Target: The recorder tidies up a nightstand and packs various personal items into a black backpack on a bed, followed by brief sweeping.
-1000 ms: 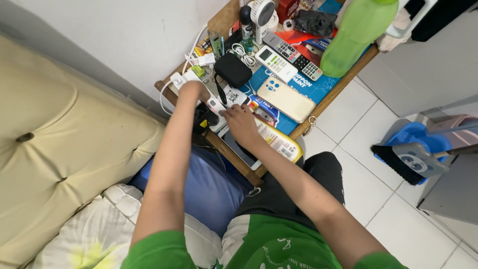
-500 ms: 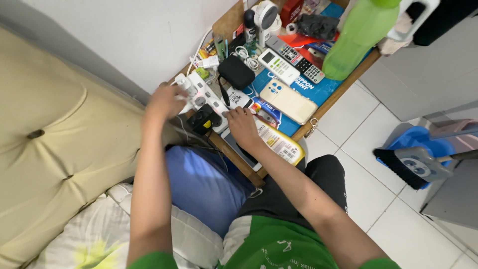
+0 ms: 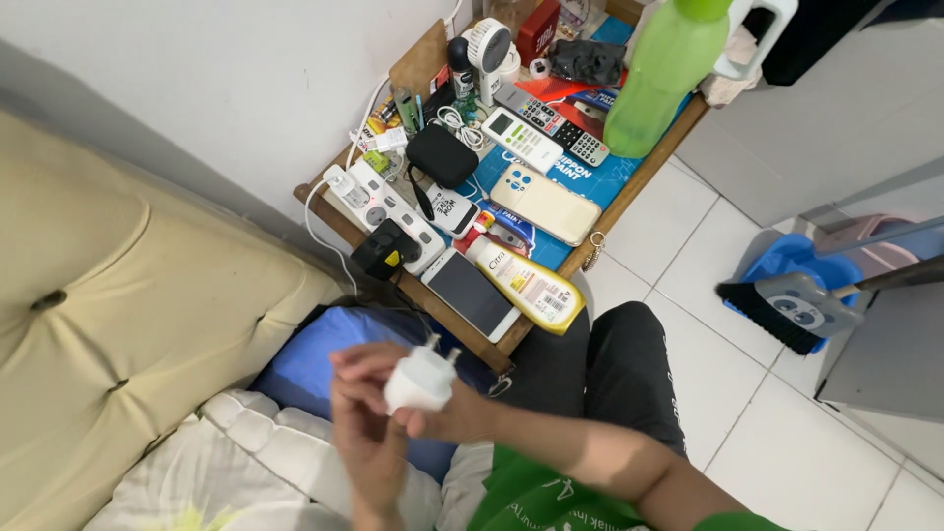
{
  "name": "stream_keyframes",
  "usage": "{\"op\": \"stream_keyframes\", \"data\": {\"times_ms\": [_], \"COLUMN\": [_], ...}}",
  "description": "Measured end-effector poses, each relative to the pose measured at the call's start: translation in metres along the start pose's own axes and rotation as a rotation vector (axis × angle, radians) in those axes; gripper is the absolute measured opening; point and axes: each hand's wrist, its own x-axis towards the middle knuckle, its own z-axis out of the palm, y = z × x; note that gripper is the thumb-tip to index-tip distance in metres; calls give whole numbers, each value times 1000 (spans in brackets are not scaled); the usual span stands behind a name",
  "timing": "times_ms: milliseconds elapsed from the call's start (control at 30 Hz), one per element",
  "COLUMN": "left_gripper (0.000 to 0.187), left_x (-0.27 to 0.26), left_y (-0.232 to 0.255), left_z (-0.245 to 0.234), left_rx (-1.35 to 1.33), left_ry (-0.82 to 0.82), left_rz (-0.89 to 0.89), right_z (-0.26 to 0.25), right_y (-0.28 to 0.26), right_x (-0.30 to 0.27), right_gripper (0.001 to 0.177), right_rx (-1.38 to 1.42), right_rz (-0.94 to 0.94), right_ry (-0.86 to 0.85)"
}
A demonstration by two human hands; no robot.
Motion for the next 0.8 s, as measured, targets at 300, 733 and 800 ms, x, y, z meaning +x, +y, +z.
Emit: {"op": "stream_keyframes", "data": {"times_ms": [300, 733, 800], "left_gripper": [26, 18, 19], "left_x": [-17, 51, 52], "left_y": [-11, 105, 98], "left_z": [-8, 17, 26], "left_rx": [462, 456, 600], "left_ry": [-476, -636, -409], "left_rz": [-336, 360, 119], "right_z": [-29, -60, -43], "right_y": [-51, -90, -100], "right_x": [-48, -98, -108], "right_gripper": [48, 40, 35], "right_rx": [12, -939, -740], "right_rz": [-341, 185, 253], "right_ry": [544, -55, -232]}}
